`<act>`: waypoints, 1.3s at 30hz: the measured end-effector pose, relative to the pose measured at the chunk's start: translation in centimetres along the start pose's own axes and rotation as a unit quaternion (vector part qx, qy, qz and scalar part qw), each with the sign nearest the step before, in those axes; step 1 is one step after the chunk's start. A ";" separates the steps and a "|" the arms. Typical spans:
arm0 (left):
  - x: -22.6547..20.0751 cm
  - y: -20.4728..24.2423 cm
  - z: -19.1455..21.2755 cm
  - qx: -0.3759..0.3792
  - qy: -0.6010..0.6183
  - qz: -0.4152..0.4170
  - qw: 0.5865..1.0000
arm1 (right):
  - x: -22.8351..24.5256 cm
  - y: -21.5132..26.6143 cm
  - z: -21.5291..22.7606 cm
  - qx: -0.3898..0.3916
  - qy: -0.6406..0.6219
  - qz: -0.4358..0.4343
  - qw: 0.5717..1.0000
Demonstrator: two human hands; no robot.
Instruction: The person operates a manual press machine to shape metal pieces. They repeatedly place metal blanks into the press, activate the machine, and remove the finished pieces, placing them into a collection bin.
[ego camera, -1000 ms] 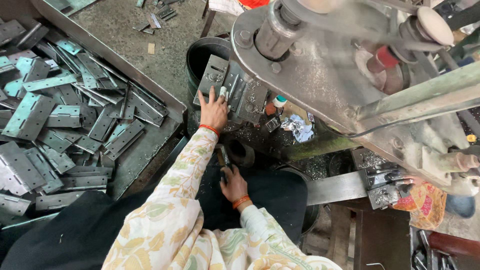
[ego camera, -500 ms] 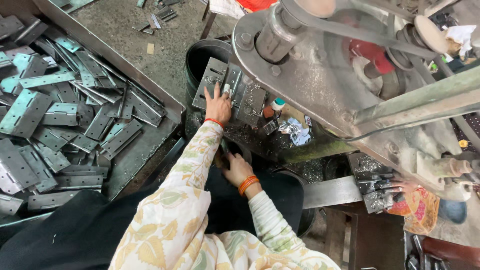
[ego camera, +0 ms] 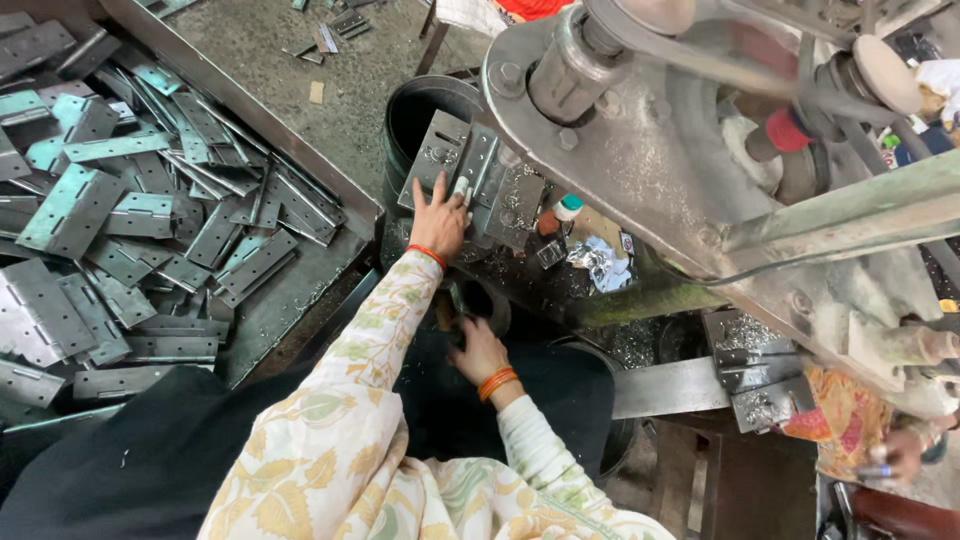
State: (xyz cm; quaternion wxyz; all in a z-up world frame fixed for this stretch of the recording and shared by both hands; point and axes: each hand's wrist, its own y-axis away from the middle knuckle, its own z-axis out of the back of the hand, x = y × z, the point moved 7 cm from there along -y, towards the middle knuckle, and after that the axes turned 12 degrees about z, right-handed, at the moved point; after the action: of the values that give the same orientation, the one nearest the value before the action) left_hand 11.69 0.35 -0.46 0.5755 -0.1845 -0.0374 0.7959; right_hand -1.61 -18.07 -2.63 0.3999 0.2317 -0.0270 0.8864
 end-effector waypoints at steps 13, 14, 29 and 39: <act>0.0 -3.8 -0.3 0.021 -0.009 0.023 0.999 | 0.1 1.7 -3.5 -0.112 -0.008 0.036 0.993; 0.0 -4.3 0.2 -0.004 -0.010 0.027 1.000 | -0.5 1.3 -3.9 -0.107 -0.006 0.041 0.993; 18.3 10.4 4.3 -0.178 0.121 0.217 0.952 | 1.4 -1.8 3.9 -0.003 0.003 0.065 0.998; 30.0 16.8 -4.9 0.016 -0.128 0.337 0.933 | 3.7 -1.2 5.1 -0.003 0.003 0.047 0.999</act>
State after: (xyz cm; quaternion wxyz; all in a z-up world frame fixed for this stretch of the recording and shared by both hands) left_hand -9.89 21.84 -17.09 0.2669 -0.0738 -0.0339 0.9603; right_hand -0.85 -15.85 3.30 0.3589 0.2262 -0.0397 0.9047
